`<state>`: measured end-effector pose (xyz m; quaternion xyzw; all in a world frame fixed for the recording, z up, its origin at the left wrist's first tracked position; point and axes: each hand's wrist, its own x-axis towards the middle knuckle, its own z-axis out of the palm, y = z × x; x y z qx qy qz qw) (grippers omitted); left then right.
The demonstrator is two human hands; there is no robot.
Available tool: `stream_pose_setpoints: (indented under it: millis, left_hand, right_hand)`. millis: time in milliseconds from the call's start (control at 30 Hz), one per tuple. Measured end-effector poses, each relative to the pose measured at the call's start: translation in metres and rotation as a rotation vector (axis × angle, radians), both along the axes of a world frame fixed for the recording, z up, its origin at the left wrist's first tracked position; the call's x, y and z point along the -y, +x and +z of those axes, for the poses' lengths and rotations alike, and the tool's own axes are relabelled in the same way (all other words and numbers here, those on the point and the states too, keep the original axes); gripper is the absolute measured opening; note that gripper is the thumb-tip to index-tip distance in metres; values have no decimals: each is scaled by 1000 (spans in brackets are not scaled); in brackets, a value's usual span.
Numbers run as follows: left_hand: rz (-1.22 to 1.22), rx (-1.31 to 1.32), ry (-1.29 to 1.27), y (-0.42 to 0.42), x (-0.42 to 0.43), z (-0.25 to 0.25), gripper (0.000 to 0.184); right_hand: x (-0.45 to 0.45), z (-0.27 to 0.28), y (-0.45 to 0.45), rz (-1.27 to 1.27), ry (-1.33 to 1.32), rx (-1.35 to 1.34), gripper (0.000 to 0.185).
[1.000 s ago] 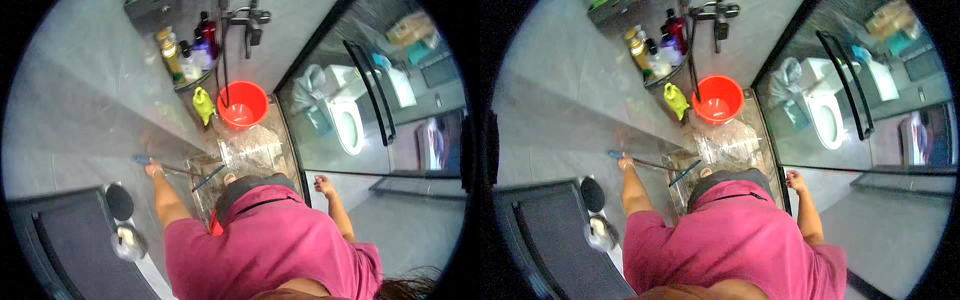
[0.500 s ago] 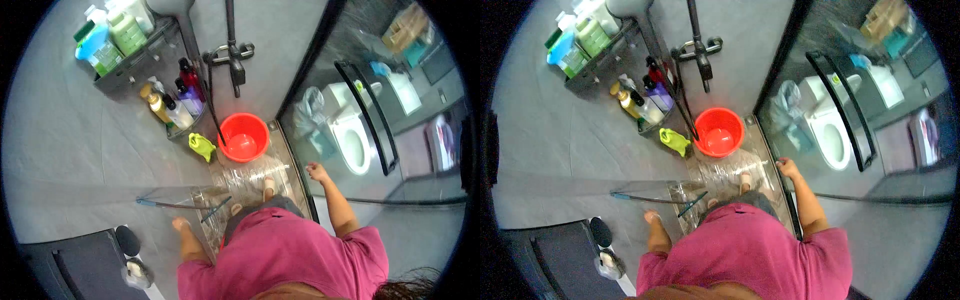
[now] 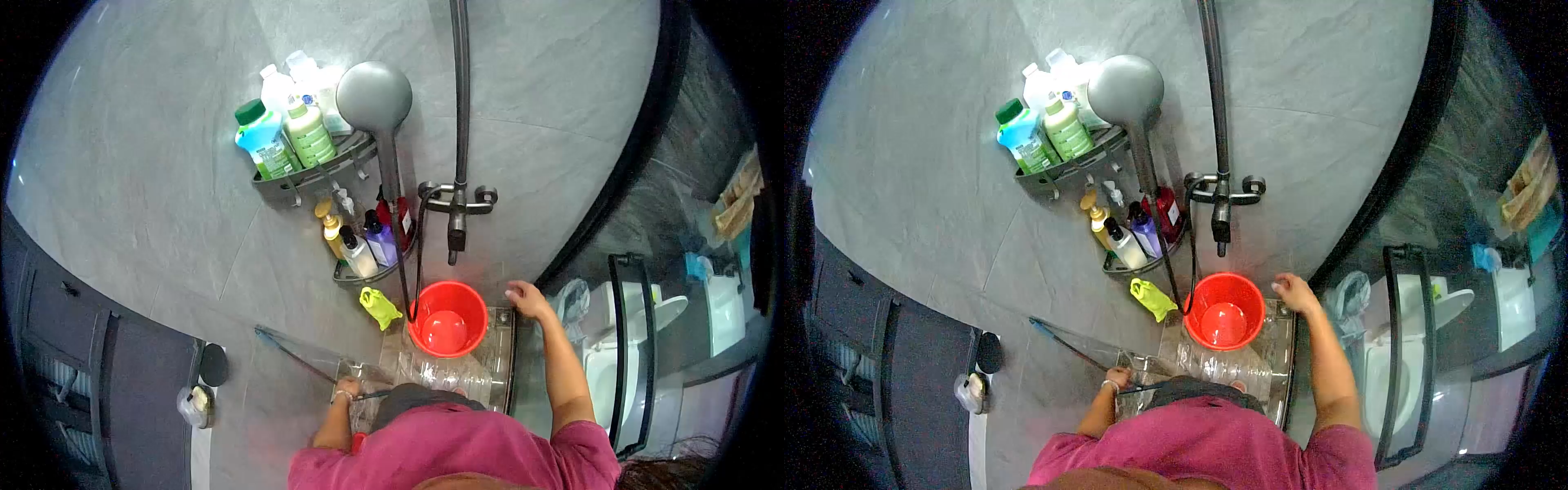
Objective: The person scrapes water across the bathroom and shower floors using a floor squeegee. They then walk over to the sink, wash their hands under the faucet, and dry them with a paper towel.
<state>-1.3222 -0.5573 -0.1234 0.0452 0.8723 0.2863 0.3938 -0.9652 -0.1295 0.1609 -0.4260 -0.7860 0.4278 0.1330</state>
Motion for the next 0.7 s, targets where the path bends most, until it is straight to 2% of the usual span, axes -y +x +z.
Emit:
stream_pose_setpoints:
  millis: [67, 133, 200, 233, 267, 333, 367, 433, 467, 533, 567, 633, 700]
  left_hand:
    - [51, 39, 52, -16, -13, -10, 23]
    - [-114, -109, 145, -8, -41, 56, 24]
    - [-189, -189, 125, -5, -79, 110, 24]
    - [-267, -265, 99, -5, -88, 121, 24]
    - [-279, -265, 104, -8, -93, 118, 24]
    - [-307, -235, 363, -20, -122, 117, 26]
    - [-310, -233, 377, -17, -130, 139, 26]
    - [-362, -262, 323, -6, -144, 198, 28]
    - [-328, -188, 382, -11, -149, 189, 29]
    - [-325, -211, 417, -18, -150, 168, 28]
    - [-319, -247, 451, -23, -151, 158, 28]
    - [-313, -201, 484, -30, -140, 134, 30]
    - [-242, -173, 375, -33, -120, 101, 32]
  right_hand:
    - [-5, 62, -21, 31, 113, -89, 38]
    - [-9, 114, -46, 58, 223, -202, 36]
    - [-4, 171, -75, 106, 386, -357, 34]
    - [2, 198, -89, 141, 474, -427, 34]
    - [14, 225, -100, 141, 434, -422, 34]
    - [27, 267, -129, 173, 440, -403, 33]
    - [34, 278, -143, 201, 459, -383, 33]
    - [34, 277, -177, 217, 439, -297, 44]
    - [32, 271, -194, 214, 453, -237, 57]
    - [27, 248, -230, 184, 499, -215, 71]
    - [17, 226, -247, 161, 742, -365, 68]
    - [22, 229, -259, 149, 849, -363, 55]
    - [18, 228, -264, 139, 847, -322, 49]
